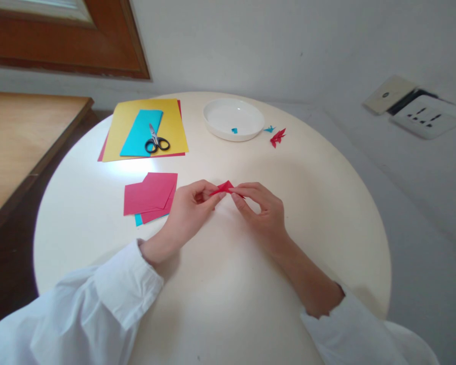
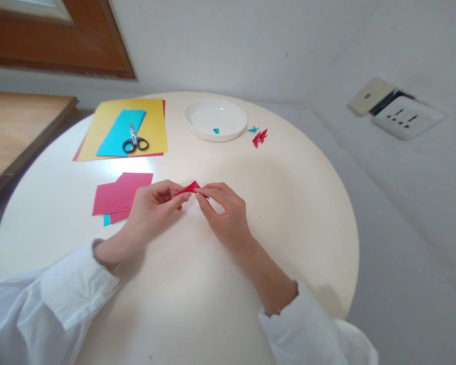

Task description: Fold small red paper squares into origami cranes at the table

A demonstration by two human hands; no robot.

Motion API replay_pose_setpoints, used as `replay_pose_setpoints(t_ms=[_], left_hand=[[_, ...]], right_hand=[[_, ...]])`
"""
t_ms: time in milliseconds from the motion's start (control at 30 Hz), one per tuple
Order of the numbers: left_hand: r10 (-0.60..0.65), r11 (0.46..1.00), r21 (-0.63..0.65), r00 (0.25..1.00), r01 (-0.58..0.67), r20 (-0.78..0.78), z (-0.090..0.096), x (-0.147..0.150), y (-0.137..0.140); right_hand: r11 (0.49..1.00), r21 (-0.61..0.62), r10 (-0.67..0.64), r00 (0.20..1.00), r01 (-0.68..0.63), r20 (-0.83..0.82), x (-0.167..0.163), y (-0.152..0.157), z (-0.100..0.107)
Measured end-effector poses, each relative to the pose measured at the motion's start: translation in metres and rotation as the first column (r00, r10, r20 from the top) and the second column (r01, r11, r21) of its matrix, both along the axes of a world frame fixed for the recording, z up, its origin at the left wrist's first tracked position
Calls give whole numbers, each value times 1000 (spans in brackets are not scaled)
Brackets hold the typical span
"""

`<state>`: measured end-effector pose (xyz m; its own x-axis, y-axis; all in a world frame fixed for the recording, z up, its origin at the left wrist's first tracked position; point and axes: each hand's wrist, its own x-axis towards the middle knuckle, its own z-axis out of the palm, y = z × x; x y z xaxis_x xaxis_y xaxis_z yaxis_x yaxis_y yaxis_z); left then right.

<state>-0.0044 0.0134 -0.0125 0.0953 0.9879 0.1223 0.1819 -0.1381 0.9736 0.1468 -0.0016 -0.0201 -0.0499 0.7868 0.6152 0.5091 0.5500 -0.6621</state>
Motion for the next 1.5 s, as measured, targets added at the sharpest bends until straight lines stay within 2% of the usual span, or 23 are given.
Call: replay_pose_setpoints(t_ms=[133,233,367,500,633,733,1000,1500], left_hand=[[41,981,189,999,-34,-36,-7,-4,3],[-54,965,254,998,62,-38,-12,-7,6],[-148,968,190,984,165,-99,-9,-7,4],[-145,983,111,988,149,-44,1,-3,1],[-123,990,70,992,123,6,4,-2,1],[-117,991,61,993,115,30,3,-2,1],[-130,992,7,990,130,57,5,-1,2],[-164,986,6,981,164,106,6,-1,0]], right_hand=[[999,-52,4,999,-6,-38,0,0,0],[988,-148,19,996,-31,-85,1,0,0],[969,-243,17,988,-54,-151,1,-1,1],[947,-309,12,972,-86,-235,1,0,1],[882,-423,-3,896,-207,-443,0,3,-3],[846,-468,-35,849,-256,-528,0,6,-6],[855,-434,-24,813,-285,-582,0,7,-6],[906,-397,-18,924,-146,-381,-2,1,1]])
